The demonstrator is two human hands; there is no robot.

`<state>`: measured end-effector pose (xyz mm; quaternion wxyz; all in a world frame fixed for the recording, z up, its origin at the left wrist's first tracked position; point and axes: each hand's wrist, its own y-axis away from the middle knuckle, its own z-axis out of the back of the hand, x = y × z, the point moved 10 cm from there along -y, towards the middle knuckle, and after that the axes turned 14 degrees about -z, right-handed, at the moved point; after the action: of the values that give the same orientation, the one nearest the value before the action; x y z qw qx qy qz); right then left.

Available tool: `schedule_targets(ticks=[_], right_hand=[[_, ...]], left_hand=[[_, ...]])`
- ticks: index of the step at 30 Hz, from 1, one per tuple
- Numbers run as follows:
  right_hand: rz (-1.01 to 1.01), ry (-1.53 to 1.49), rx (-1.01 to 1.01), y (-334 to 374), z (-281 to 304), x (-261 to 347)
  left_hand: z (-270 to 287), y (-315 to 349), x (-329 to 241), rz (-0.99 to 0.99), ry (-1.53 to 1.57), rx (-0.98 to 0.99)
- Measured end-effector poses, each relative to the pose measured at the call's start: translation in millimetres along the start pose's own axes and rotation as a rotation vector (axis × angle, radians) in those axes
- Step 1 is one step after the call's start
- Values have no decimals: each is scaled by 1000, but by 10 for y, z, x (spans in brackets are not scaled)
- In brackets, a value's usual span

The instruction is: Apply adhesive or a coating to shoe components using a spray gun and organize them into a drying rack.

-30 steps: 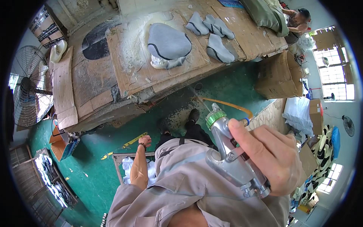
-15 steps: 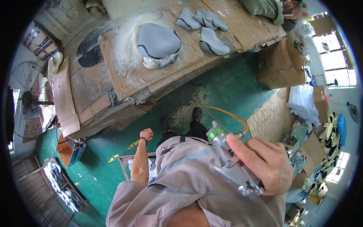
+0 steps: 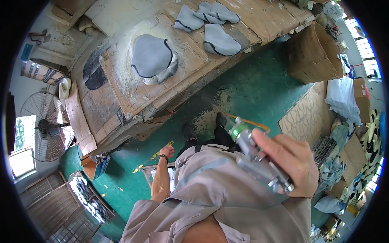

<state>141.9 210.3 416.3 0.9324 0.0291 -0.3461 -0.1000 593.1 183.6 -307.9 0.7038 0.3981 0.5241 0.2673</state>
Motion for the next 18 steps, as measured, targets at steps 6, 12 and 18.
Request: schedule_targets(ticks=[6, 12, 18], right_hand=[[-22, -40, -82, -248, 409, -520], [50, -80, -118, -601, 647, -709], [87, -82, -74, -863, 663, -634]], left_hand=[[-238, 263, -88, 40, 63, -97], [-365, 503, -243, -15, 65, -141], [-350, 578, -191, -15, 117, -181]])
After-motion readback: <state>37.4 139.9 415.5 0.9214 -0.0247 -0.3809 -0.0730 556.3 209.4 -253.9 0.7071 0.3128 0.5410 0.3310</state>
